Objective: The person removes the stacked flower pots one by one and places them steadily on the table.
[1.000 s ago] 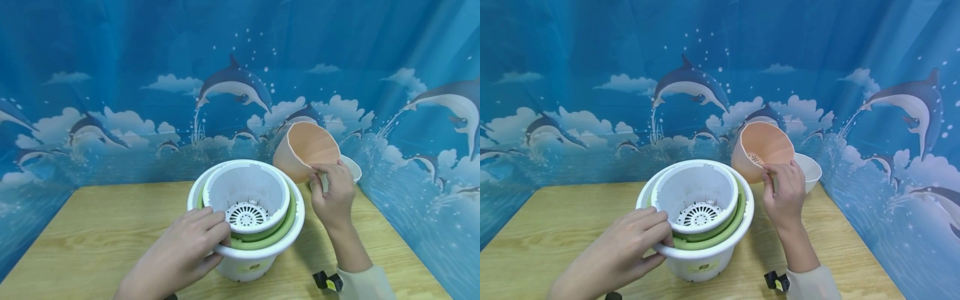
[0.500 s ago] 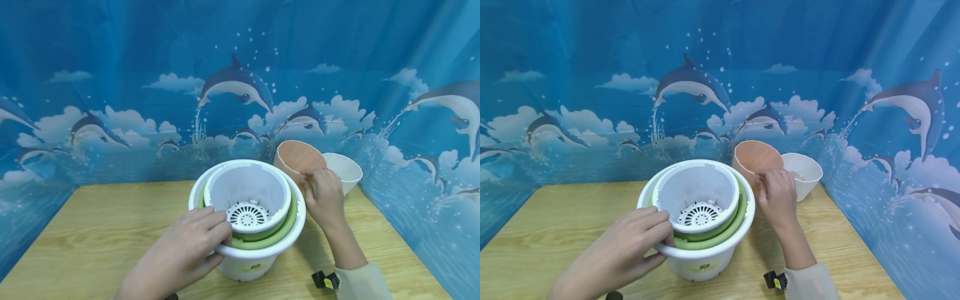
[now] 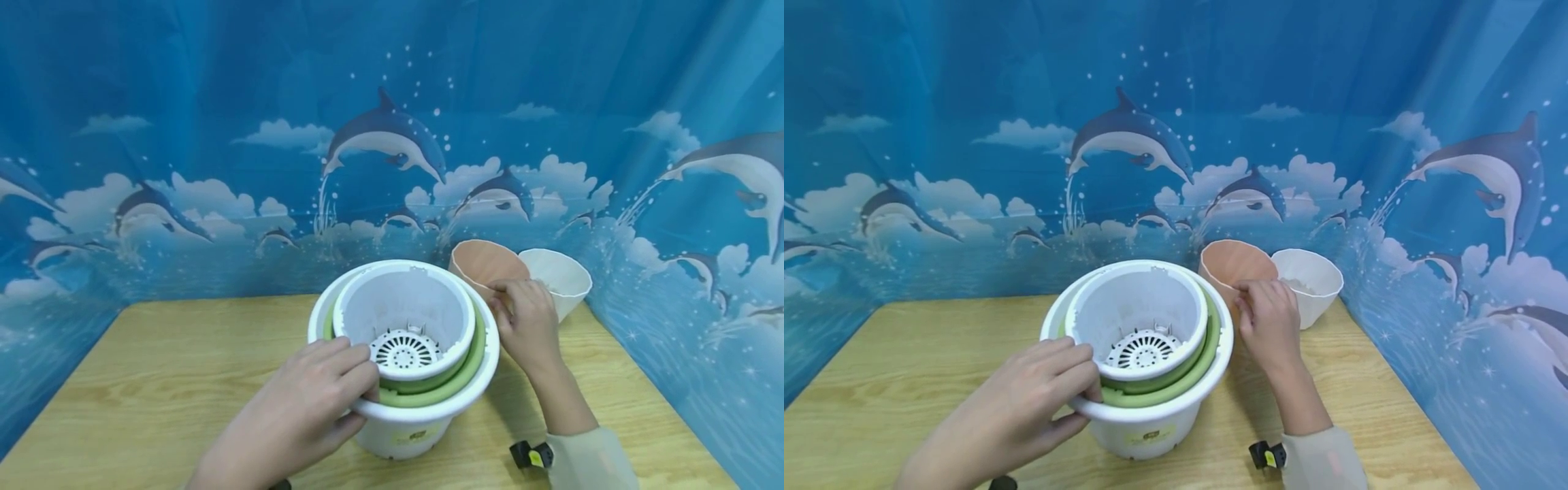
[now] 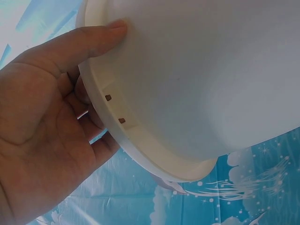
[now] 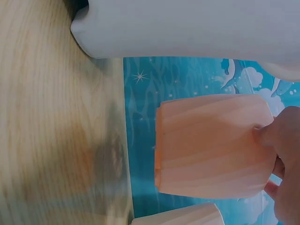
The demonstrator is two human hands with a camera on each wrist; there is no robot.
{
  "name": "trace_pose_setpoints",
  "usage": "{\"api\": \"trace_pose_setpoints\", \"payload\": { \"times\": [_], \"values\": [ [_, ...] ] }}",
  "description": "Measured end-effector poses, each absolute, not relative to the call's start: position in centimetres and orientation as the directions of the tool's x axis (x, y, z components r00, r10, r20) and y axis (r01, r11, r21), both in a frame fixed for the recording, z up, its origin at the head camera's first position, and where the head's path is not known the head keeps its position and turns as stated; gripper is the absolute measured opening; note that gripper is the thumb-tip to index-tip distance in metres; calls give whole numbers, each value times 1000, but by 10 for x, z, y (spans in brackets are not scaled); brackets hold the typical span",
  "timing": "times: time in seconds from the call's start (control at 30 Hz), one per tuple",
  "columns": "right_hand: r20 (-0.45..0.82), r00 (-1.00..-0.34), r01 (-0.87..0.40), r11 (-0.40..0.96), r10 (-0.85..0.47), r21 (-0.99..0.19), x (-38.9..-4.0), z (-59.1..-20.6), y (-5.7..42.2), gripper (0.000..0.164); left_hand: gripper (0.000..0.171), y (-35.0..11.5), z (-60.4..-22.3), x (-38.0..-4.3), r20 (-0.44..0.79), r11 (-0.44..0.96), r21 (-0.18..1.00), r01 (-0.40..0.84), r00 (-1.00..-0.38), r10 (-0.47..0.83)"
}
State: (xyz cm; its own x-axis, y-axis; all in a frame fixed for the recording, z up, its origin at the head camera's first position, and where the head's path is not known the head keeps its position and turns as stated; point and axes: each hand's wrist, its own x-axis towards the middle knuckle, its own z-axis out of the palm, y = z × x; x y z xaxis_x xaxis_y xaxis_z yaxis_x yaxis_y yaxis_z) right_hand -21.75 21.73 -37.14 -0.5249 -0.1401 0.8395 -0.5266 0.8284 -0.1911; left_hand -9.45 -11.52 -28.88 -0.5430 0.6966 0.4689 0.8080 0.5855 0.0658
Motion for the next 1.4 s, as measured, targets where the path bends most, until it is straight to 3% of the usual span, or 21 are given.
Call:
{"api": "trace_pose_setpoints", "payload": {
  "times": [0.6, 1.4],
  "values": [
    [724, -664, -468, 859, -186, -208, -221, -385, 225, 13, 29, -115, -288, -94, 453, 587, 82, 805, -555, 698],
    [648, -729, -448, 870, -222, -206, -220, -384, 227, 11, 30, -116, -289, -94, 450, 598, 80, 797, -564, 692]
  ]
}}
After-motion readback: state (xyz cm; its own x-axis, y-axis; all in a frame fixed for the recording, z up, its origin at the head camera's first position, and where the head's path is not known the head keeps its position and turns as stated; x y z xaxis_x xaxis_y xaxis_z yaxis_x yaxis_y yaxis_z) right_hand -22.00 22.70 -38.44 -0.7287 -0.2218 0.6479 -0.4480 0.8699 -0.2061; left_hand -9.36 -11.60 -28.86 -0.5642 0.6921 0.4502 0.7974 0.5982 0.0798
